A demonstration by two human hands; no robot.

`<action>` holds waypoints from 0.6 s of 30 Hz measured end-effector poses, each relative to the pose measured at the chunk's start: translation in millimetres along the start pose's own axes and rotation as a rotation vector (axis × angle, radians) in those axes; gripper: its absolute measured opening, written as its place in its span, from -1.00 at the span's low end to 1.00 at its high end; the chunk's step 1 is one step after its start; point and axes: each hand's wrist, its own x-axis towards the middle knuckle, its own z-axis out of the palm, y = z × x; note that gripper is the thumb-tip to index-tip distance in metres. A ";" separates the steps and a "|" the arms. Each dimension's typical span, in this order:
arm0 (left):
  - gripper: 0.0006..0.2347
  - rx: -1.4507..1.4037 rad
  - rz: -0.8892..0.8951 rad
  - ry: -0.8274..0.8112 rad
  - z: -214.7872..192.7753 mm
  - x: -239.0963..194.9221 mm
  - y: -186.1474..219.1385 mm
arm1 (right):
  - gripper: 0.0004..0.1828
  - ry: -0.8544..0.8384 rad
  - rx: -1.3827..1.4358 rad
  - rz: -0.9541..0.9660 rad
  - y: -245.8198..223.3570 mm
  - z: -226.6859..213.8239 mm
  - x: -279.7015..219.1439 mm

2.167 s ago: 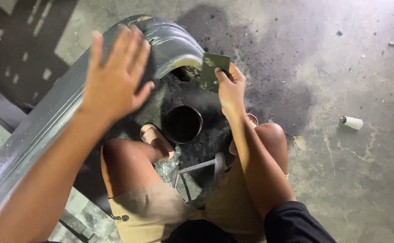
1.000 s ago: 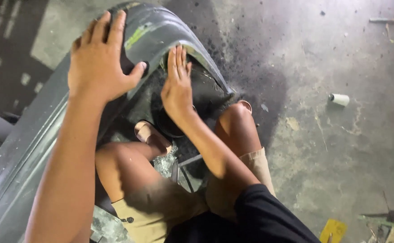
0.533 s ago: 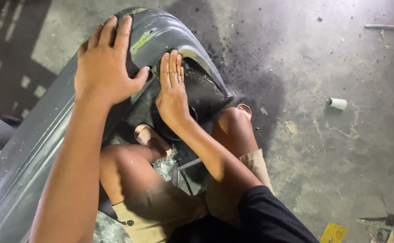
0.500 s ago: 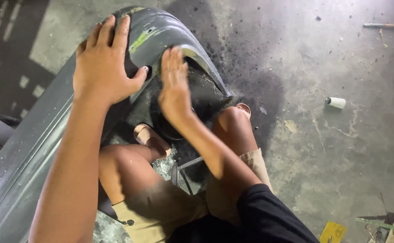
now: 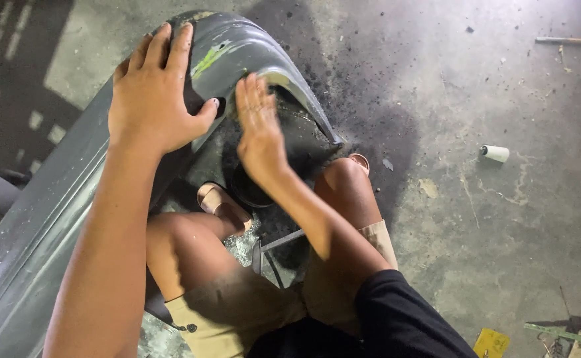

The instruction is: Wet sanding the inner edge of a car bumper using sandpaper to prepare the surface.

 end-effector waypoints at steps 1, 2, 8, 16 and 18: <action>-0.20 -0.007 0.001 0.006 -0.8 -0.1 -0.3 | -0.15 -0.012 0.140 0.226 -0.4 -12.4 12.9; -0.20 -0.015 0.002 0.012 -1.8 -0.2 -0.9 | 0.02 -0.024 0.281 0.451 -1.1 -24.7 25.9; -0.20 -0.016 -0.005 -0.016 -1.7 0.2 -2.4 | -0.33 0.102 1.245 0.563 -28.1 -17.0 30.4; -0.19 0.001 0.006 -0.019 -2.4 -1.4 -0.3 | -0.16 0.113 0.631 0.425 -24.9 -24.2 25.2; -0.19 -0.002 0.007 0.010 -6.5 1.7 -2.9 | -0.32 0.194 1.092 0.754 -28.8 -35.2 44.1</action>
